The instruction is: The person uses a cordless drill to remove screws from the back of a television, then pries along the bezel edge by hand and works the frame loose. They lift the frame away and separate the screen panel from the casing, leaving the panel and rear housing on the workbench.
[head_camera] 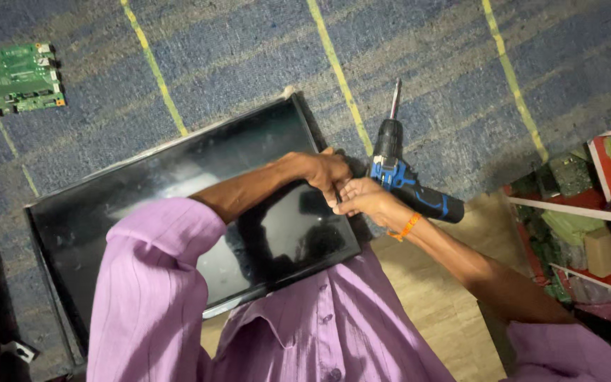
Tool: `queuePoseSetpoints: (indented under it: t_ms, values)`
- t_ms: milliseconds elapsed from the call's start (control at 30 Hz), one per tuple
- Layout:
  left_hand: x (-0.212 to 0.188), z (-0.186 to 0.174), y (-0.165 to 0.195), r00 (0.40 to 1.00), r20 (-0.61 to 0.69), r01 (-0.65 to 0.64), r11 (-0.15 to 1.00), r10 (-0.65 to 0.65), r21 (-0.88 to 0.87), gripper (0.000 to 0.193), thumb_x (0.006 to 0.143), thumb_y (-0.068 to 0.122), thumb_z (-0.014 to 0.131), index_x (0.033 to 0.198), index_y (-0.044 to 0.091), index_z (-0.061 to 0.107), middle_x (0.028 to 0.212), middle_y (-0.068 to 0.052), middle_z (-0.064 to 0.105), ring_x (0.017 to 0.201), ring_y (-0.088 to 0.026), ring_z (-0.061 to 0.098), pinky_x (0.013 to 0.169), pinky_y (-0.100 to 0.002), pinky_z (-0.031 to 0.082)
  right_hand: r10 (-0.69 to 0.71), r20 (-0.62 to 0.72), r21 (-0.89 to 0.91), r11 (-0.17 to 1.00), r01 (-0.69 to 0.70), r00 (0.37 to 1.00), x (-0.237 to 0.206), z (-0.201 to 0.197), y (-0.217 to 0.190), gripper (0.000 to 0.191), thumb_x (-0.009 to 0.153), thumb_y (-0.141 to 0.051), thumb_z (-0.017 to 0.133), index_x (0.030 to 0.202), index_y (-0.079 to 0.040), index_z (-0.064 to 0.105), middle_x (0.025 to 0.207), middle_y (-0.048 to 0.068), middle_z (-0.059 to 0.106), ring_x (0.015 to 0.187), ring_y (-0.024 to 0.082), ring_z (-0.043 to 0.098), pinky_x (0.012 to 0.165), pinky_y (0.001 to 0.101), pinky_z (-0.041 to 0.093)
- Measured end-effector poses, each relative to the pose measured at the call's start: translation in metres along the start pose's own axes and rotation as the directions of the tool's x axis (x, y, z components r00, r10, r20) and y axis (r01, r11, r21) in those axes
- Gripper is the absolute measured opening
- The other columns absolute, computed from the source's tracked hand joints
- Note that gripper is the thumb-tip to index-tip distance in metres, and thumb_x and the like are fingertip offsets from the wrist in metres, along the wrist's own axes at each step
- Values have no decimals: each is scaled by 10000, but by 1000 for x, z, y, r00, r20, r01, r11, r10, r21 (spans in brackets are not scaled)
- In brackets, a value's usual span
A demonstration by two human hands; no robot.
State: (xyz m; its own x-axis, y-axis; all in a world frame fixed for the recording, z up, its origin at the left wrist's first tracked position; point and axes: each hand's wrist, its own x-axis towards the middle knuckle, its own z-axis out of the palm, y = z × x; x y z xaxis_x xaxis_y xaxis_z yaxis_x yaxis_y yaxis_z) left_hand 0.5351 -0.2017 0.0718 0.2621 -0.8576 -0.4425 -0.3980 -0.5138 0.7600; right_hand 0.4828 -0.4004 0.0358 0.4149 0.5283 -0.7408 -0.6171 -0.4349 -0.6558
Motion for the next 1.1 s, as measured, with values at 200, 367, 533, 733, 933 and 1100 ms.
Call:
queuePoseSetpoints:
  t_ms: [200, 367, 533, 733, 933, 1100]
  values:
    - [8, 17, -11, 996, -93, 1, 1000, -1, 5, 470, 639, 420, 919, 988, 145, 764, 1023, -46, 779, 1120, -277, 644, 972, -493, 357, 42, -36, -145, 988, -47, 998, 0, -2, 1, 196, 716, -26, 846, 807, -40, 674, 725, 30, 680, 627, 111, 635, 555, 262, 514]
    - [8, 27, -17, 978, -192, -71, 997, 78, 43, 451, 662, 403, 910, 930, 97, 715, 1037, -75, 701, 1154, -306, 568, 961, -481, 360, -84, -65, -112, 991, 76, 994, -13, 6, -1, 224, 723, -2, 833, 847, -21, 647, 745, 15, 681, 659, 93, 630, 579, 271, 523]
    - [-11, 23, -11, 926, -335, -168, 984, 176, 55, 456, 688, 406, 898, 910, 87, 661, 994, -73, 639, 1109, -299, 531, 941, -459, 362, -225, -162, -268, 947, 176, 961, -23, 12, -2, 254, 723, -16, 808, 933, -42, 667, 809, -18, 720, 749, 74, 685, 719, 260, 579]
    - [-57, -3, -14, 897, -436, 3, 985, 74, 173, 480, 715, 507, 867, 918, 106, 698, 1000, -57, 653, 1138, -270, 538, 928, -481, 334, -317, -169, -330, 910, 250, 933, -22, 23, -12, 335, 778, -66, 820, 1050, -31, 627, 869, 2, 687, 820, 109, 664, 757, 288, 565]
    - [-52, -49, -41, 954, -299, 66, 972, 6, 228, 377, 674, 438, 874, 907, 157, 780, 904, -42, 748, 995, -258, 676, 949, -462, 392, -319, -153, -104, 946, 306, 935, 18, 24, -59, 295, 816, -101, 802, 1067, -41, 658, 897, 4, 681, 839, 109, 638, 752, 266, 526]
    - [-35, -57, -39, 985, -164, 43, 999, -45, -12, 382, 598, 439, 897, 871, 198, 782, 864, 34, 768, 875, -200, 724, 915, -429, 475, -151, 45, 66, 987, 148, 987, 28, 11, -88, 209, 825, -102, 842, 946, -20, 692, 839, 28, 669, 743, 135, 605, 645, 280, 459]
